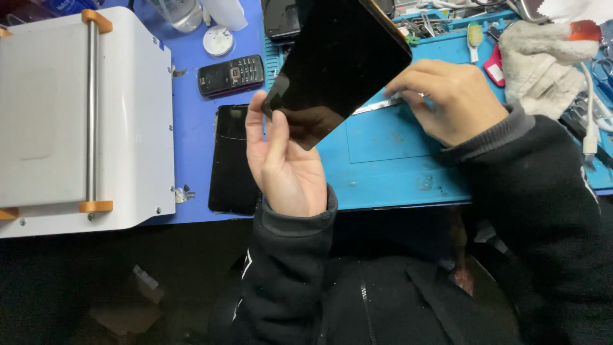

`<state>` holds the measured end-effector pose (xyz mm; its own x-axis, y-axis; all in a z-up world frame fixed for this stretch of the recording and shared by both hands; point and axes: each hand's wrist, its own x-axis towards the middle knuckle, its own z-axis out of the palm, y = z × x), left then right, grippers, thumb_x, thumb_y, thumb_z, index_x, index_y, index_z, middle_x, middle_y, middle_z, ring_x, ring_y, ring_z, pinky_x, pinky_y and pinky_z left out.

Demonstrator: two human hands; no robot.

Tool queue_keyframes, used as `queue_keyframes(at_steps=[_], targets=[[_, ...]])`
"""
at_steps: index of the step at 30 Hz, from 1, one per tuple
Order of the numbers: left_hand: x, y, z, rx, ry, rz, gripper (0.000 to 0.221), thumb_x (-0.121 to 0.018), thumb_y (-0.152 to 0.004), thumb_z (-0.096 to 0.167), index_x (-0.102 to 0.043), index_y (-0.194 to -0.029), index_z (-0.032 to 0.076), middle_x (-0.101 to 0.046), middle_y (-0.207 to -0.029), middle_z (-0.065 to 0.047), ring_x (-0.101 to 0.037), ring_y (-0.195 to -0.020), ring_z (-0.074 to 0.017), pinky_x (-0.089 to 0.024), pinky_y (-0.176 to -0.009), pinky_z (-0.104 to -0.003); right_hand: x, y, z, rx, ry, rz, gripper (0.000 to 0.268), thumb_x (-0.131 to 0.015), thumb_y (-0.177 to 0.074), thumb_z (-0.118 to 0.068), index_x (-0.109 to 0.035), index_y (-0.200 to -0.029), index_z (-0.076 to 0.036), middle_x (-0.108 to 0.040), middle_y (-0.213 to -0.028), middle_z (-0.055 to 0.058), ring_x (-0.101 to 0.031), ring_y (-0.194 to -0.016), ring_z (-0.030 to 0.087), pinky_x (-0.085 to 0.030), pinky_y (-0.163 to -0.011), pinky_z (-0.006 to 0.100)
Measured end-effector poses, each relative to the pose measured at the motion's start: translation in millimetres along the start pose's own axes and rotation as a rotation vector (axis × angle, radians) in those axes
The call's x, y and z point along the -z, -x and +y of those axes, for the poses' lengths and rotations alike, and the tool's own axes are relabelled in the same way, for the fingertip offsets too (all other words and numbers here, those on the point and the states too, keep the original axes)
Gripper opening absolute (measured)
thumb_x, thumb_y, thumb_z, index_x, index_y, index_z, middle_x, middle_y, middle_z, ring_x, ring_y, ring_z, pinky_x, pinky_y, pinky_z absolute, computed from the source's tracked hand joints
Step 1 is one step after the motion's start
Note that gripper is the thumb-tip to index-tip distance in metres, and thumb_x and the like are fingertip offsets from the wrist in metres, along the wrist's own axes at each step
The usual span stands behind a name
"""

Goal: Removing adhesive tape and cleaning a damaged smartphone screen at a repair station.

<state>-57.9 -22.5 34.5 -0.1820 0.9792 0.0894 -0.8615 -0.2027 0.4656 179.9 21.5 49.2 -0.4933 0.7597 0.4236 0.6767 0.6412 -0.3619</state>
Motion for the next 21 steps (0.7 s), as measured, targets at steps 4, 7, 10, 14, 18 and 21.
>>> queue_keyframes(at_steps=[4,7,10,14,18,21], targets=[[5,1,-11,0.004,-0.005,0.048,0.034,-0.051,-0.110,0.000,-0.045,-0.143,0.004,-0.059,-0.129,-0.012,-0.060,-0.121,-0.0204,-0.051,-0.109,-0.037,-1,8,1,0.024,0.001,-0.006,0.029,-0.064,-0.088,0.005,-0.072,-0.111,-0.009,-0.072,-0.107,0.009,-0.071,-0.098,0.029,-0.057,-0.081,0.035],[3,2,-17,0.041,0.030,0.057,0.035,-0.051,-0.107,-0.001,-0.044,-0.141,0.004,-0.060,-0.128,-0.013,-0.061,-0.120,-0.0205,-0.051,-0.107,-0.036,10,8,-10,-0.096,-0.008,0.011,0.023,-0.069,-0.091,0.003,-0.074,-0.110,-0.009,-0.071,-0.108,0.011,-0.070,-0.085,0.026,-0.057,-0.073,0.034],[2,3,-22,0.024,0.048,0.018,0.035,-0.051,-0.108,-0.002,-0.044,-0.142,0.004,-0.059,-0.129,-0.013,-0.060,-0.119,-0.0204,-0.050,-0.107,-0.036,17,7,-21,-0.285,-0.076,-0.029,0.025,-0.074,-0.088,-0.004,-0.073,-0.113,-0.008,-0.072,-0.108,0.011,-0.067,-0.070,0.024,-0.052,-0.057,0.033],[-2,3,-26,0.033,0.057,0.022,0.032,-0.050,-0.108,-0.001,-0.044,-0.140,0.003,-0.060,-0.129,-0.014,-0.060,-0.120,-0.0203,-0.049,-0.107,-0.036,22,11,-35,-0.107,-0.120,0.149,0.027,-0.079,-0.090,-0.006,-0.072,-0.116,-0.005,-0.072,-0.120,0.012,-0.072,-0.099,0.026,-0.055,-0.083,0.033],[-7,6,-34,0.028,0.062,0.035,0.033,-0.050,-0.108,0.000,-0.043,-0.139,0.004,-0.060,-0.127,-0.013,-0.059,-0.119,-0.0207,-0.049,-0.104,-0.036,17,8,-64,-0.123,-0.260,0.182,0.043,-0.083,-0.079,-0.012,-0.065,-0.112,0.008,-0.072,-0.108,0.017,-0.073,-0.099,0.025,-0.056,-0.085,0.033],[-11,11,-53,0.008,0.051,0.003,0.031,-0.050,-0.109,0.001,-0.043,-0.139,0.005,-0.060,-0.124,-0.014,-0.058,-0.116,-0.0217,-0.050,-0.104,-0.037,-14,19,-48,-0.394,-0.491,0.177,0.026,-0.077,-0.092,-0.009,-0.068,-0.112,0.004,-0.077,-0.098,0.011,-0.076,-0.091,0.015,-0.060,-0.081,0.031]])
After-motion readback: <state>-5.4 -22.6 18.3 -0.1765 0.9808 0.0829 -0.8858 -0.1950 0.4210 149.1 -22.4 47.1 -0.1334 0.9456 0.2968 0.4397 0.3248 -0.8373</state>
